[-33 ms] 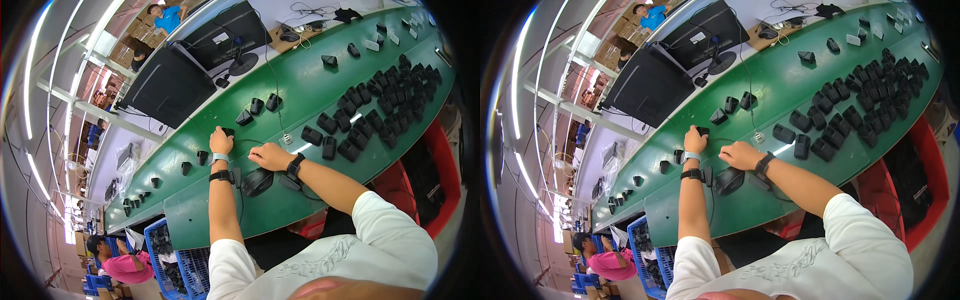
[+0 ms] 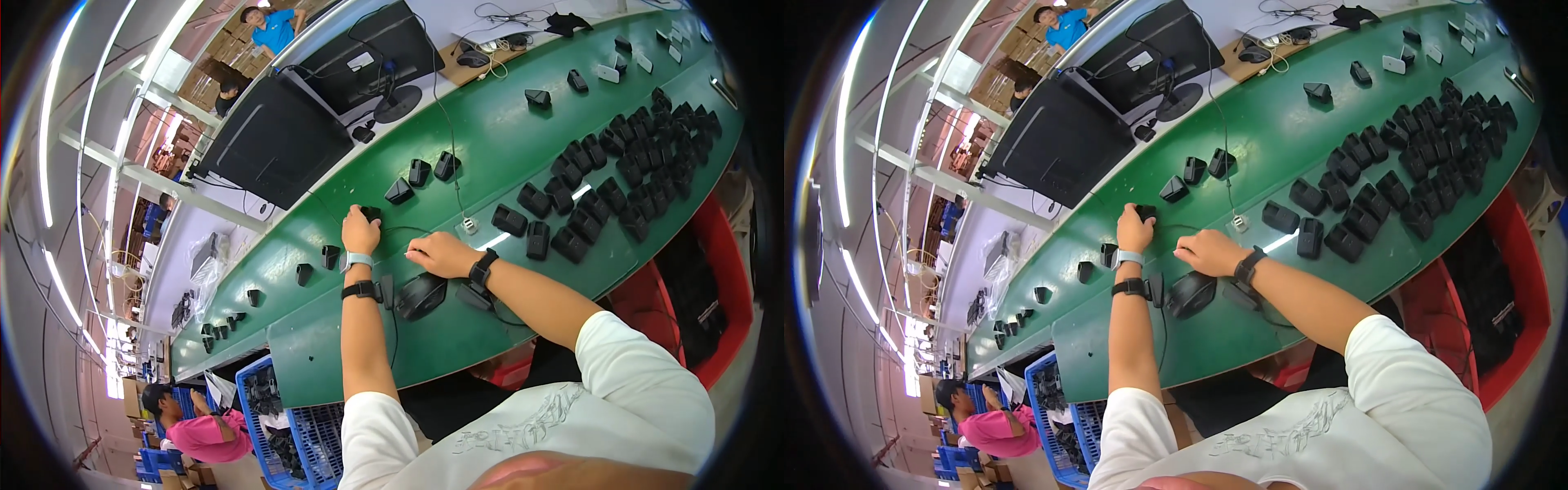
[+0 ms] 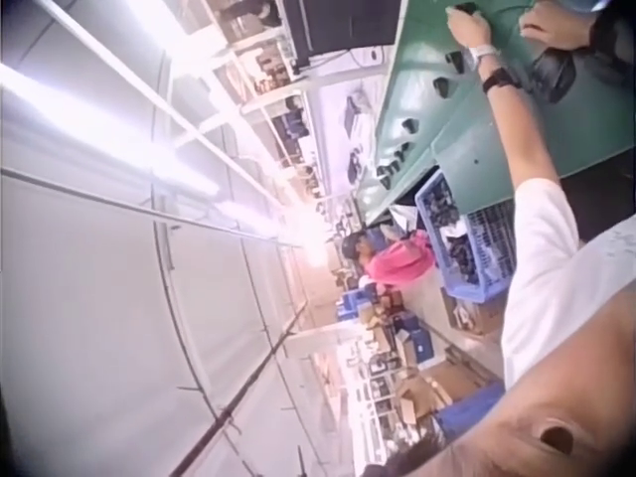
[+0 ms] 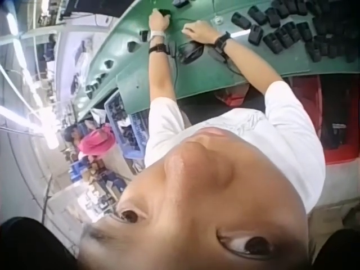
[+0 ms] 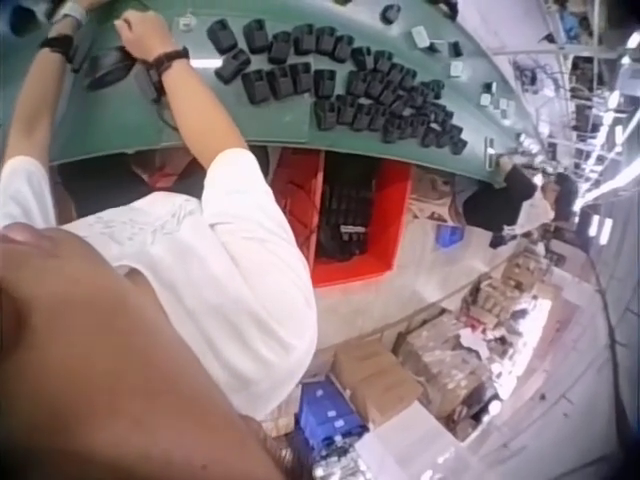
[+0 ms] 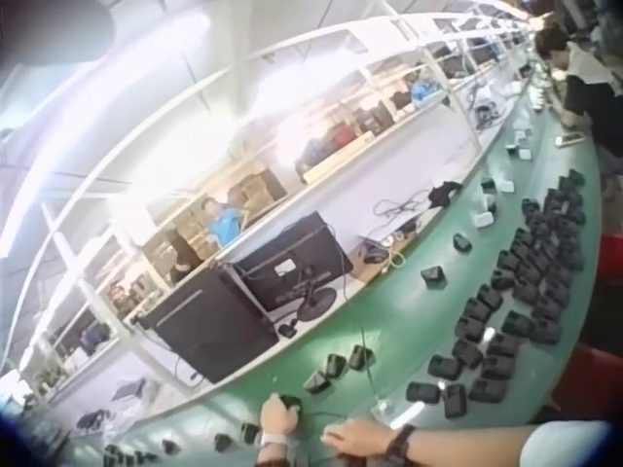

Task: The person tests charging docks by plugging each into a cable, placing a computer mouse on top to observe the light, and then removing both to set the dock aside.

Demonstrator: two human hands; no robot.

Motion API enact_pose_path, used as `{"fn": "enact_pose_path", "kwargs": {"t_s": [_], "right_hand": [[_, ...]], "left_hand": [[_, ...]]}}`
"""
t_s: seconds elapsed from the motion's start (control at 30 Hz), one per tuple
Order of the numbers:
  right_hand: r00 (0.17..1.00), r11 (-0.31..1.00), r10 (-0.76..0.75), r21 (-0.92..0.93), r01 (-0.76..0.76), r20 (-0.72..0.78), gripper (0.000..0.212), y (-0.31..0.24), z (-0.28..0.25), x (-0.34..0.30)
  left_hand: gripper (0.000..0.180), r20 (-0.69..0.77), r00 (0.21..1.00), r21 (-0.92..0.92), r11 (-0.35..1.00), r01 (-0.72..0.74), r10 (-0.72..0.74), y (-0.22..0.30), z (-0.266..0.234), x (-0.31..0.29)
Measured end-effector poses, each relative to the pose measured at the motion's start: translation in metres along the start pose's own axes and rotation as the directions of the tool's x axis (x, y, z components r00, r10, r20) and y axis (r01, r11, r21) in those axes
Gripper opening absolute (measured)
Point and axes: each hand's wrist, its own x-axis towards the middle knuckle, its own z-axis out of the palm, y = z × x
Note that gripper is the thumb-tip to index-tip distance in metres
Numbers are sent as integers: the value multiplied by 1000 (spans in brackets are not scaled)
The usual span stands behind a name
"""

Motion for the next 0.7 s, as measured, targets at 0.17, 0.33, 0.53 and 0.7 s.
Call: {"fn": "enact_pose_path", "kwargs": {"t_s": [0.17, 0.33, 0.53, 0.7], "right_hand": [[961, 990, -126, 31, 138, -246, 24, 28, 1, 3], [985, 999, 8, 43, -1, -173, 27, 18, -3, 2], [982, 991, -125, -66, 117, -138, 21, 16, 1, 1], [990, 990, -105, -101, 96, -94, 19, 14, 3, 2]], "left_hand": [[59, -69, 998, -885, 462, -62, 3, 29, -18, -57], [62, -72, 981, -875, 460, -149, 180, 41, -13, -110], [61, -155, 965, -846, 475, -240, 210, 35, -15, -123], [55, -276, 916, -675, 620, -401, 292, 30, -18, -123]]}}
